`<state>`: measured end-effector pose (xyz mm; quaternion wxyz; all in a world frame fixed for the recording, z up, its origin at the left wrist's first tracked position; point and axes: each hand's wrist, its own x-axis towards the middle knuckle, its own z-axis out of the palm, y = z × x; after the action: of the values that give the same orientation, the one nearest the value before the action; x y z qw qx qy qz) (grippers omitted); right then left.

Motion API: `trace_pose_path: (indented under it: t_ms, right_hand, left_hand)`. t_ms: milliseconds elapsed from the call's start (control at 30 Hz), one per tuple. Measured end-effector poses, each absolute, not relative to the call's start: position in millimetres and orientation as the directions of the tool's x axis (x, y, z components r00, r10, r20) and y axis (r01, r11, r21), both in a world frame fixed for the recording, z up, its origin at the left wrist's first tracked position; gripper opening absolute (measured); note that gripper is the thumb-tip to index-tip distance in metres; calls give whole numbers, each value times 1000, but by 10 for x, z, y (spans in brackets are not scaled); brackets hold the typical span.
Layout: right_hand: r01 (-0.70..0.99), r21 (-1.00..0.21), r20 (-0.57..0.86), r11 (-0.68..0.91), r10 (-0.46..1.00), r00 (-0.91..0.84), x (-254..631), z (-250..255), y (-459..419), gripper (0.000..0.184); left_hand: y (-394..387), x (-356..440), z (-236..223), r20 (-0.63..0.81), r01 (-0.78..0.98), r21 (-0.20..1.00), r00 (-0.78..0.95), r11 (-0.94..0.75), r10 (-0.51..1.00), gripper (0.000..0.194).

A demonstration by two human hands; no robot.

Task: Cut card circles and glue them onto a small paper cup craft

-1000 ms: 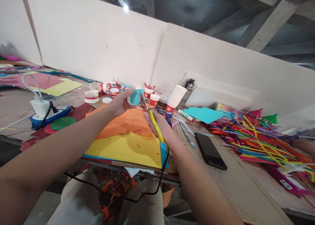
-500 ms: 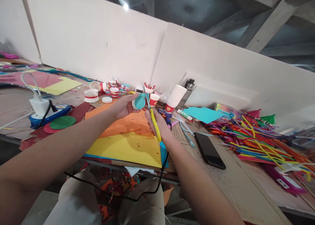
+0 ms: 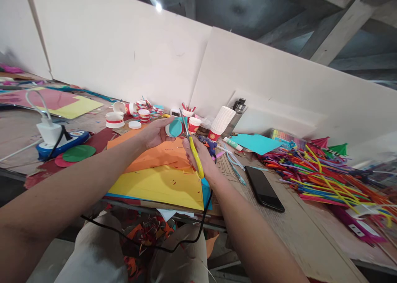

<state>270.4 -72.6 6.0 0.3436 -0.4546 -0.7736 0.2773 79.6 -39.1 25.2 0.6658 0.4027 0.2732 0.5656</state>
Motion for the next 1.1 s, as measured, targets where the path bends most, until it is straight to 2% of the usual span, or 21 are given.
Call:
trace_pose_path:
  t_ms: [533, 1100]
  right_hand:
    - [486, -740, 297, 466, 874, -385, 2702, 101, -781, 33]
    - [463, -770, 278, 438, 885, -374, 2688, 69, -758, 35]
  left_hand:
    - [-330, 741, 224, 148, -523, 852, 242, 0, 959, 17]
    - [-374, 764, 257, 109, -501, 865, 217, 15, 970, 17]
